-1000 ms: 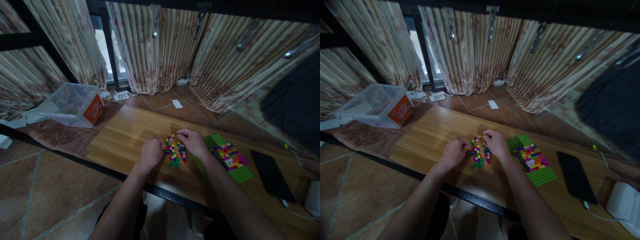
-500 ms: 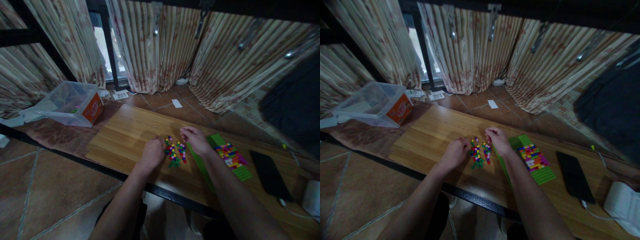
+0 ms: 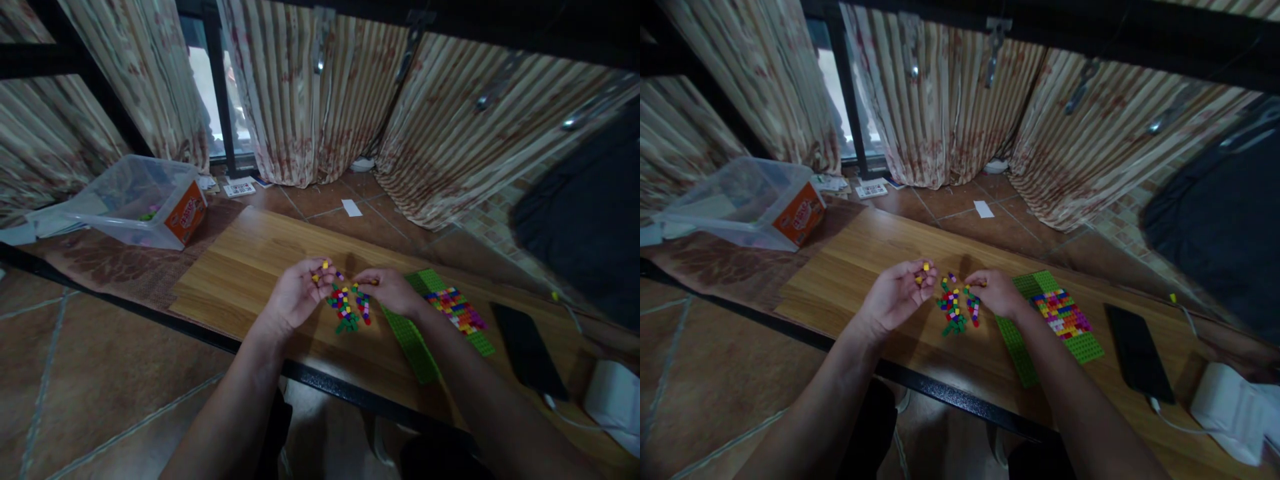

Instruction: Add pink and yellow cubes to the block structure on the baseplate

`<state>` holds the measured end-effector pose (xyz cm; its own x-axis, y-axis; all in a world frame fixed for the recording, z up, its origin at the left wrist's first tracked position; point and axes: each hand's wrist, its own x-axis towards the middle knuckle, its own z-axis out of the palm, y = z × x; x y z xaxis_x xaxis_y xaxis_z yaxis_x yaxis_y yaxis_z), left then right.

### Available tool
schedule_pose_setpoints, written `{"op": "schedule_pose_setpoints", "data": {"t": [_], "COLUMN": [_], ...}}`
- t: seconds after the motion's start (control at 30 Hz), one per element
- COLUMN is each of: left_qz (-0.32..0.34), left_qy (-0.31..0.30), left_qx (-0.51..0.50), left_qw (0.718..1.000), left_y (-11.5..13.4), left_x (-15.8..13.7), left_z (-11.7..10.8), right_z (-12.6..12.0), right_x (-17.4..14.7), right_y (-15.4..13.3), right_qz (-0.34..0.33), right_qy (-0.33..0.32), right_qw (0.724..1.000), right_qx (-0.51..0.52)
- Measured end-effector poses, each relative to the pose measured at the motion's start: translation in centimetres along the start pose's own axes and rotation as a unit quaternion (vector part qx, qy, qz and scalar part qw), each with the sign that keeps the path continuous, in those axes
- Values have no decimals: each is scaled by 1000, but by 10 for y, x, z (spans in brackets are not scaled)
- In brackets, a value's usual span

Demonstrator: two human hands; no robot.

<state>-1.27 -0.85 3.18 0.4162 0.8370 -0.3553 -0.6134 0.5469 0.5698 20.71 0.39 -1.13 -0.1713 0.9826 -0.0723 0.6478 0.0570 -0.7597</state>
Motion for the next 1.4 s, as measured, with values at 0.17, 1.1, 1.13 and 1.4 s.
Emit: {"op": "schedule_pose_setpoints", "data": {"t": [0.17,1.1,1.13,1.4], "left_qz": [-1,14,13,22], "left_qy": [34,156,158,185], "left_qx": [33,-132,-129,-96], "left_qw": [999,979,979,978], "left_y": [0,-14,-14,-21], "left_x": [2,8,8,12], "left_z": [-1,-2,-2,-4], "right_z": [1,7,10,21], "right_x": [8,-7,-8,-6], "right_y": [2,-50,-47,-39], "right_qz": [-1,-78,-83,-94], "right_qy": [-35,-27,-42,-63], "right_qw": [996,967,961,943], "right_qx": [-82,-241,-262,-314]}}
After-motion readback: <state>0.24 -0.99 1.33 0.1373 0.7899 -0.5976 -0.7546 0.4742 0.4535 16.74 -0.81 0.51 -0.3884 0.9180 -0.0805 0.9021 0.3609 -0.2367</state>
